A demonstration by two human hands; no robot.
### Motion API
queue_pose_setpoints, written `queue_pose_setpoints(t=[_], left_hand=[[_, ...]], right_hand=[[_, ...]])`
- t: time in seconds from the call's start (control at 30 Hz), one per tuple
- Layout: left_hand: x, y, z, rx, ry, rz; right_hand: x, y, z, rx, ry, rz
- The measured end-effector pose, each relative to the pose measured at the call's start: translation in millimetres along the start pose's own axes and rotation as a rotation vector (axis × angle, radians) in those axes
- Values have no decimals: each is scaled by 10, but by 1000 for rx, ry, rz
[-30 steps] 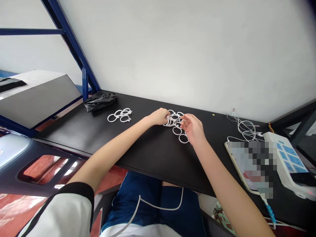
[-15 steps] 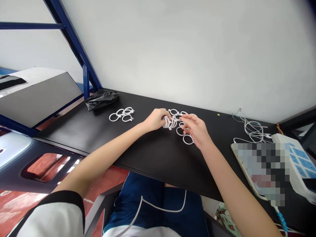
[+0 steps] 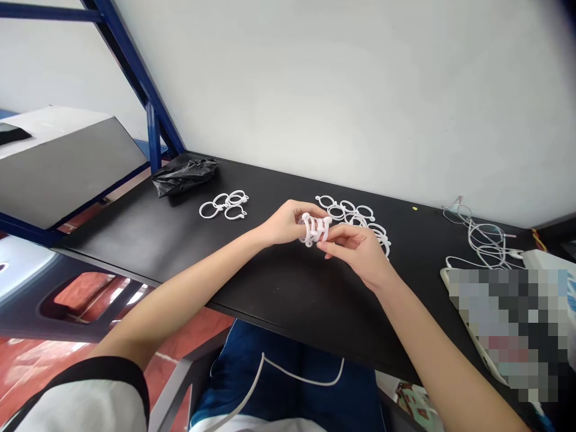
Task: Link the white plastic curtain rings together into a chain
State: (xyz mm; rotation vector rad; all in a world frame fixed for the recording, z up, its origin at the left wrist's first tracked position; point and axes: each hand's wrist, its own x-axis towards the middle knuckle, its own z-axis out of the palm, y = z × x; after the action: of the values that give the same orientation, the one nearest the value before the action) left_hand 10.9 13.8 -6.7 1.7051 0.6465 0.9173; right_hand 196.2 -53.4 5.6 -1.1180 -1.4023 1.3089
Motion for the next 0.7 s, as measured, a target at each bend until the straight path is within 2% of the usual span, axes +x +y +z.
queue_pose_setpoints(t=[0.2,0.27,0.37,0.43,0.5,0.6,0.7], left_hand=[[-17,-27,26,-18,-133,-102],[-11,-33,17,-12,-144,-130],[-5,-32,7,-8,-157,-102],[-10,-23,8,-41,-166,-103],[-20,-10,13,-80,-172,-141],[-38,13,24,-57,-178,-155],[-54,32,45,-75,-198,-154]], right_hand=[[-42,77,81,-290,-39,-196],[-43,83,68,-313,-65,-207],[-19,74,7,-245,-71,-185],[3,65,-32,-204,-30,-171],[15,61,-52,-202,69,-188],[9,72,-48,-298,195,-270],[-20,108,-26,-405,84,-267]])
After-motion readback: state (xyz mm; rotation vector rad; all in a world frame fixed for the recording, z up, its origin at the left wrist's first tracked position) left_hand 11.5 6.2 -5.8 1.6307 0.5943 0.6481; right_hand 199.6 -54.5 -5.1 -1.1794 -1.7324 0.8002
